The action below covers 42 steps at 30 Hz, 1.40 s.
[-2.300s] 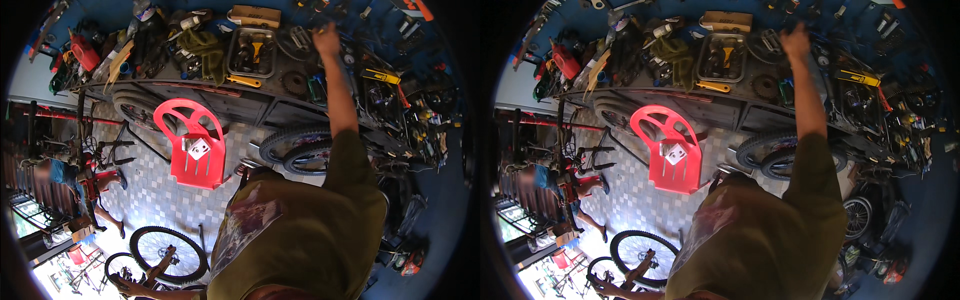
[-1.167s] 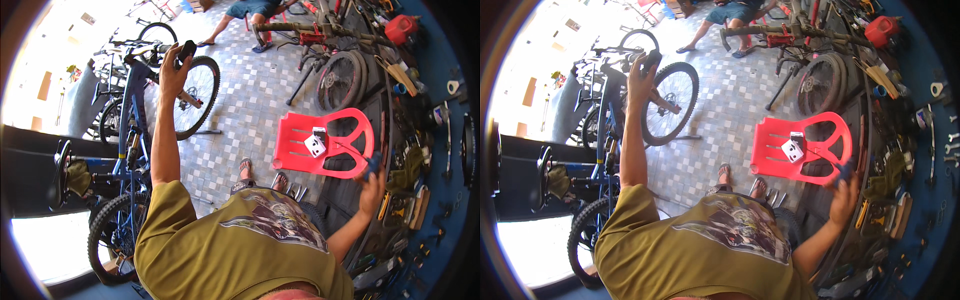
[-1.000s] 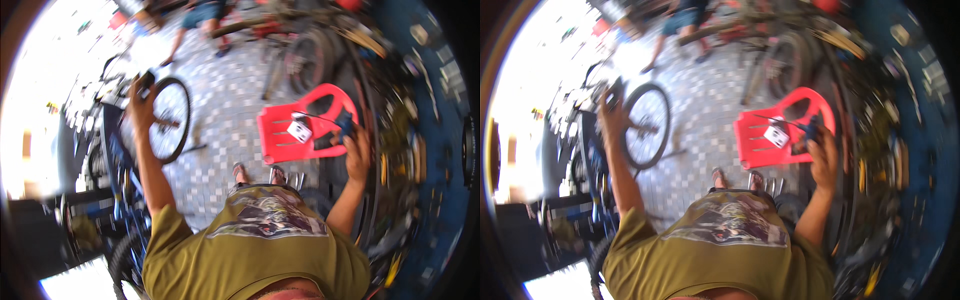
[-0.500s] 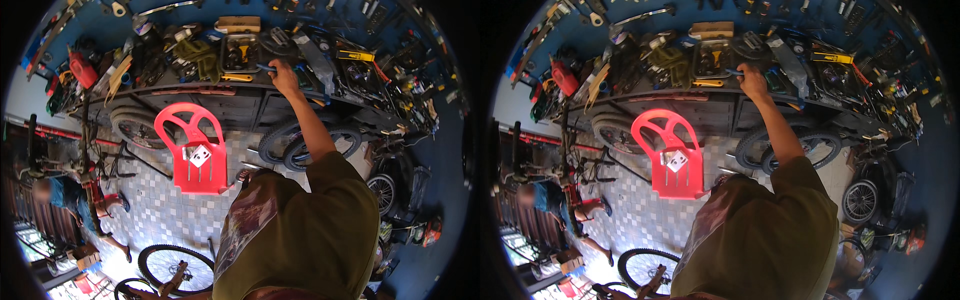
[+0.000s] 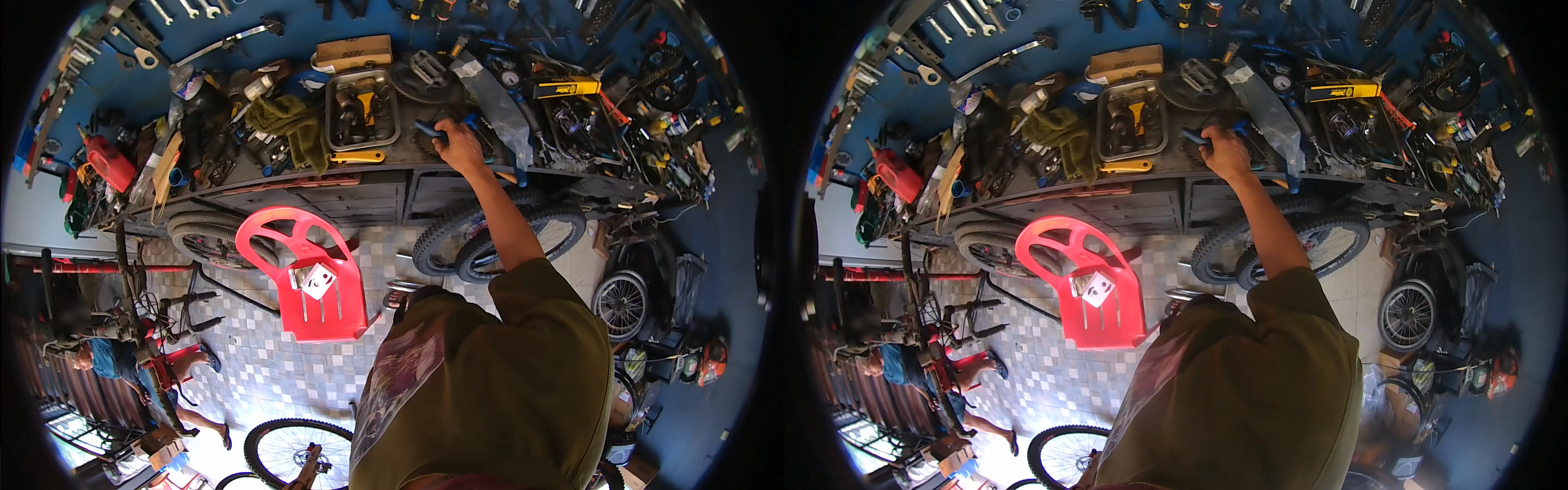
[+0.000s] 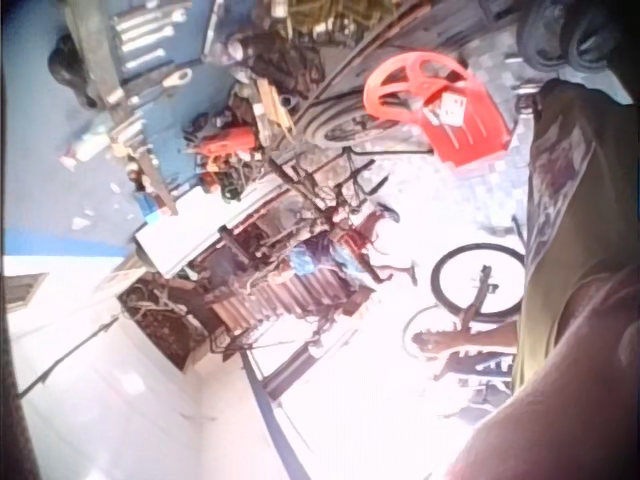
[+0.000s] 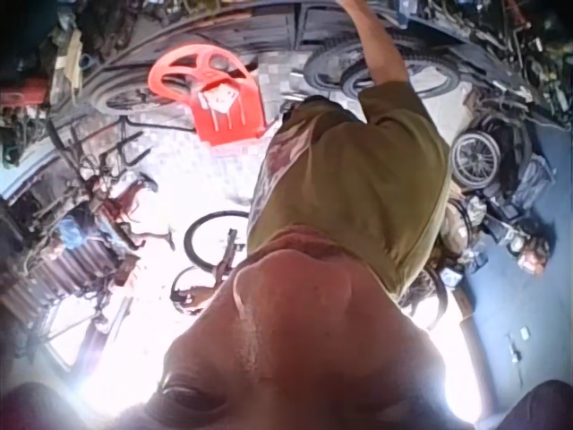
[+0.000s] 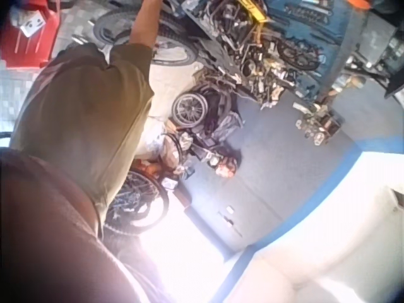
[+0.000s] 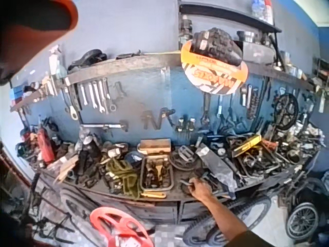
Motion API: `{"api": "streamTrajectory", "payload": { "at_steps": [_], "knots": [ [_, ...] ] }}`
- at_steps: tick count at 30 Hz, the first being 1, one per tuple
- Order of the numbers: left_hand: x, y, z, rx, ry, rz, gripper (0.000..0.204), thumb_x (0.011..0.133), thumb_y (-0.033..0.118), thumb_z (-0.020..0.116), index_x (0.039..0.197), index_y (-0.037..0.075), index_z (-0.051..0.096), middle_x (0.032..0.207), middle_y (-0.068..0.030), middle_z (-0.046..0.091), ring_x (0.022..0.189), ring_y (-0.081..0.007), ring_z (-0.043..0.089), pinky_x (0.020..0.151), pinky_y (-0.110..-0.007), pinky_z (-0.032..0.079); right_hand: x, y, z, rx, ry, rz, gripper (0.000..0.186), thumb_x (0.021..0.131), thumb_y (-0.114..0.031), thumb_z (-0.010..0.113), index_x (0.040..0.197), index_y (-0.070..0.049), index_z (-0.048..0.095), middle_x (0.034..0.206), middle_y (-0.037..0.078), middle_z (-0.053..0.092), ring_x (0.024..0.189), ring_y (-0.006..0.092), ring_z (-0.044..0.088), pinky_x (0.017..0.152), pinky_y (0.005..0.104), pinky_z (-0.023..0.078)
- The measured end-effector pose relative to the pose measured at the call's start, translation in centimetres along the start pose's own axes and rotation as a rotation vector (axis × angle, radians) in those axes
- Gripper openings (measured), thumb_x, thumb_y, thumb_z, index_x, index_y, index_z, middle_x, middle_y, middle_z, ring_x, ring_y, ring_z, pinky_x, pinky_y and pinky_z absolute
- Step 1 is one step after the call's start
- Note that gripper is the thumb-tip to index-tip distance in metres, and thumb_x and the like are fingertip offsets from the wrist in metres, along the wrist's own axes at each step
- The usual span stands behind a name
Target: The person assembles a bicycle handlebar grip, then uses a screwdriver and a yellow multi-tool to tighten the grip and brake lever on the handlebar. The person works in a cluttered workshop with other bicycles and tools visible.
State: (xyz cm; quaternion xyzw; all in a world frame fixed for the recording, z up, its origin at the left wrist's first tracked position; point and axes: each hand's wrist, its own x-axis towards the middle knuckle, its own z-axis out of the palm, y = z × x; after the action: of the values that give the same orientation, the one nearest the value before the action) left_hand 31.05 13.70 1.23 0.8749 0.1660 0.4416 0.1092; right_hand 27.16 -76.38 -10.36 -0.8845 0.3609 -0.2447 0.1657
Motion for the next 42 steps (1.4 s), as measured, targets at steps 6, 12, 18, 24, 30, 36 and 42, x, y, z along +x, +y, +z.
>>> {"api": "streamTrajectory", "payload": {
  "at_steps": [6, 12, 18, 24, 30, 36, 42],
  "knots": [
    [0.4, 0.7, 0.7, -0.011, -0.022, -0.021, 0.043, 0.099, 0.031, 0.071, 0.121, -0.006, 0.068, 0.117, -0.0197, 0.072, 0.101, -0.0306, 0.072, 0.086, -0.038, 0.06, -1.1, -0.9, -0.6, -0.054, 0.139, -0.127, 0.033, 0.087, -0.019, 0.075, 0.117, -0.011, 0.063, 0.105, 0.017, 0.067, 0.104, 0.0361, 0.063, 0.088, 0.0488, 0.052],
    [1.2, 1.3, 1.1, -0.02, -0.049, -0.019, 0.043, 0.099, 0.031, 0.071, 0.122, -0.005, 0.067, 0.118, -0.0195, 0.072, 0.101, -0.0311, 0.072, 0.086, -0.038, 0.061, -8.8, -7.9, 2.4, 0.262, -0.101, -0.442, 0.025, 0.085, -0.016, 0.072, 0.109, -0.009, 0.067, 0.105, 0.012, 0.068, 0.104, 0.0338, 0.062, 0.091, 0.046, 0.05],
    [1.6, 0.6, 0.7, -0.021, -0.051, -0.034, 0.043, 0.099, 0.031, 0.071, 0.122, -0.005, 0.067, 0.119, -0.0194, 0.071, 0.101, -0.0317, 0.072, 0.085, -0.038, 0.061, -14.3, -10.8, 4.6, 0.436, -0.3, -0.499, 0.021, 0.085, -0.012, 0.072, 0.105, -0.009, 0.067, 0.104, 0.01, 0.067, 0.101, 0.0324, 0.063, 0.089, 0.045, 0.051],
    [2.0, -0.2, 0.2, -0.013, -0.059, -0.051, 0.043, 0.099, 0.031, 0.071, 0.123, -0.005, 0.067, 0.119, -0.0193, 0.071, 0.102, -0.0322, 0.072, 0.085, -0.037, 0.061, -8.4, -6.5, 3.4, 0.262, -0.012, -0.24, 0.024, 0.086, -0.018, 0.071, 0.109, -0.012, 0.067, 0.099, 0.012, 0.068, 0.098, 0.0345, 0.065, 0.085, 0.047, 0.054],
    [2.1, -1.9, -1.2, -0.016, -0.068, -0.079, 0.044, 0.099, 0.032, 0.071, 0.123, -0.004, 0.066, 0.12, -0.0191, 0.071, 0.102, -0.0327, 0.072, 0.084, -0.037, 0.062, 1.1, -1.4, -3.3, -0.3, 0.115, 0.168, 0.039, 0.092, -0.033, 0.068, 0.128, -0.017, 0.064, 0.114, 0.015, 0.068, 0.104, 0.0377, 0.068, 0.089, 0.0491, 0.056],
    [4.2, -6.8, -6.9, -0.161, -0.085, -0.242, 0.044, 0.099, 0.032, 0.071, 0.123, -0.004, 0.066, 0.121, -0.019, 0.07, 0.102, -0.0332, 0.072, 0.084, -0.037, 0.062, 5.2, 4.1, -1.2, -0.325, -0.254, 0.433, 0.046, 0.097, -0.048, 0.06, 0.136, -0.025, 0.065, 0.128, 0.013, 0.071, 0.122, 0.0374, 0.065, 0.101, 0.0494, 0.053],
    [3.6, -4.6, -7.5, 0.094, -0.045, -0.04, 0.041, 0.101, 0.033, 0.069, 0.125, -0.001, 0.067, 0.122, -0.018, 0.068, 0.106, -0.0309, 0.068, 0.089, -0.042, 0.058, 6.5, 2.2, -5.2, -0.366, -0.025, 0.355, 0.039, 0.09, -0.046, 0.066, 0.121, -0.022, 0.069, 0.119, 0.015, 0.073, 0.113, 0.0417, 0.068, 0.096, 0.0517, 0.054]
  ]
}}
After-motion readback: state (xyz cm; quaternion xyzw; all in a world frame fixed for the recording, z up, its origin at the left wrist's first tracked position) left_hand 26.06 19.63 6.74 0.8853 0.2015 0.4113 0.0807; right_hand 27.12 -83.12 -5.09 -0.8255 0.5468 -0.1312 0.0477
